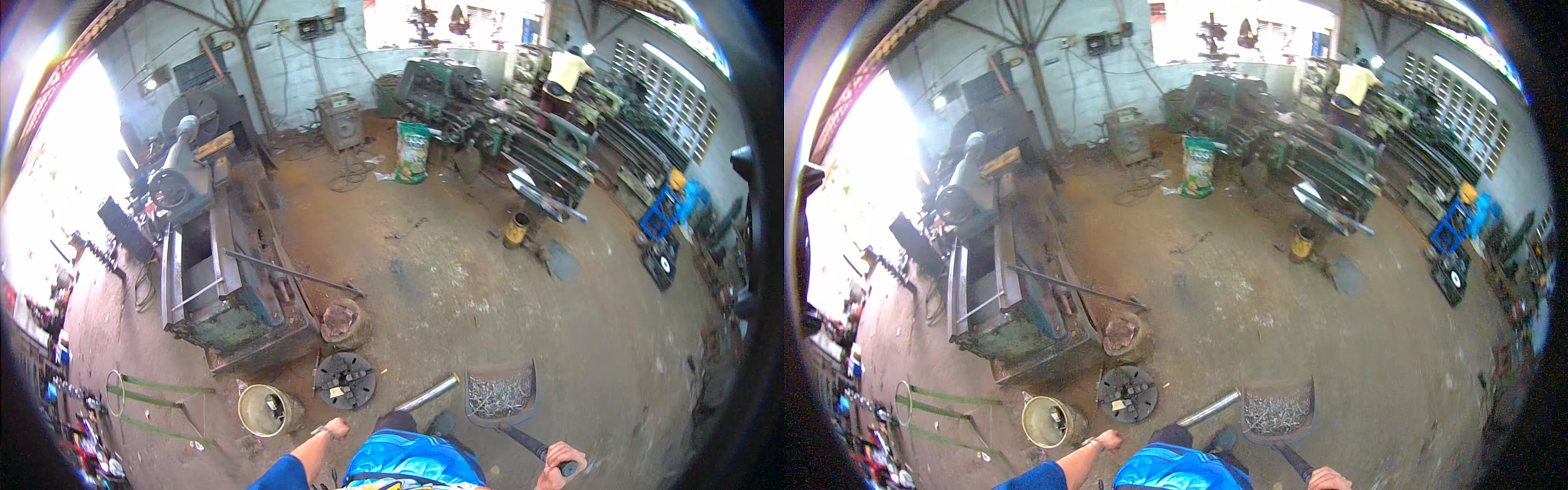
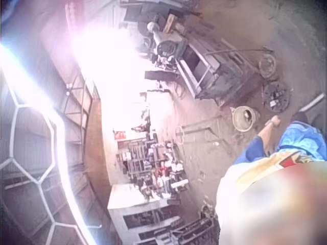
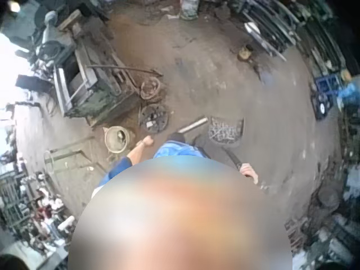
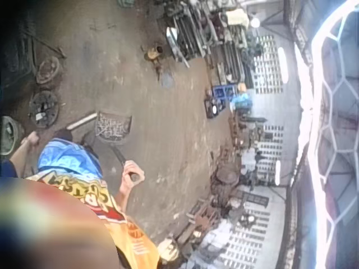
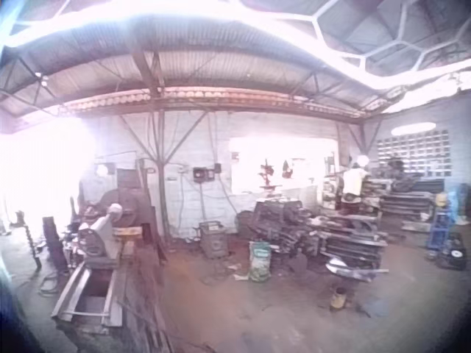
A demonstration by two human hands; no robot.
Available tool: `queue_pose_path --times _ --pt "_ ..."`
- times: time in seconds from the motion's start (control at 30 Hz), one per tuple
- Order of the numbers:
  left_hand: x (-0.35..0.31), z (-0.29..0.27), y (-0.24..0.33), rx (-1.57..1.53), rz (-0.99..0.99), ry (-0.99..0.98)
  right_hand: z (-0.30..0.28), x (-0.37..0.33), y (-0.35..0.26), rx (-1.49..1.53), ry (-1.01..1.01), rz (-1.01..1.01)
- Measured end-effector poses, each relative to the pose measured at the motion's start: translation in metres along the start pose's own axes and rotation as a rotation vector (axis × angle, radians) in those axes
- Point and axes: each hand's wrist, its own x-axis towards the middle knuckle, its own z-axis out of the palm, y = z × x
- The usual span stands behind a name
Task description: The person sweeps metal shavings from the floor into a dustpan and disposes of them in a bag. Then the person uses a hose to spray and rinse the lathe and surrounding floor area.
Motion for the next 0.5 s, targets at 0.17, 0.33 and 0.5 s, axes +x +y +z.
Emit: queue_pose_path --times 0.17,0.33,0.5 --pt "0.001 -0.036 0.015 -0.778 -0.302 0.035 0.004 0.148 0.09 0.141 -0.16 -0.008" --pt "0.086 -0.107 0.052 -0.827 -0.363 -0.003 0.03 0.258 0.176 0.235 -0.063 -0.013" --pt "0.244 -0.227 0.097 -0.601 -0.047 -0.023 0.089 0.365 0.26 0.288 -0.036 -0.059"
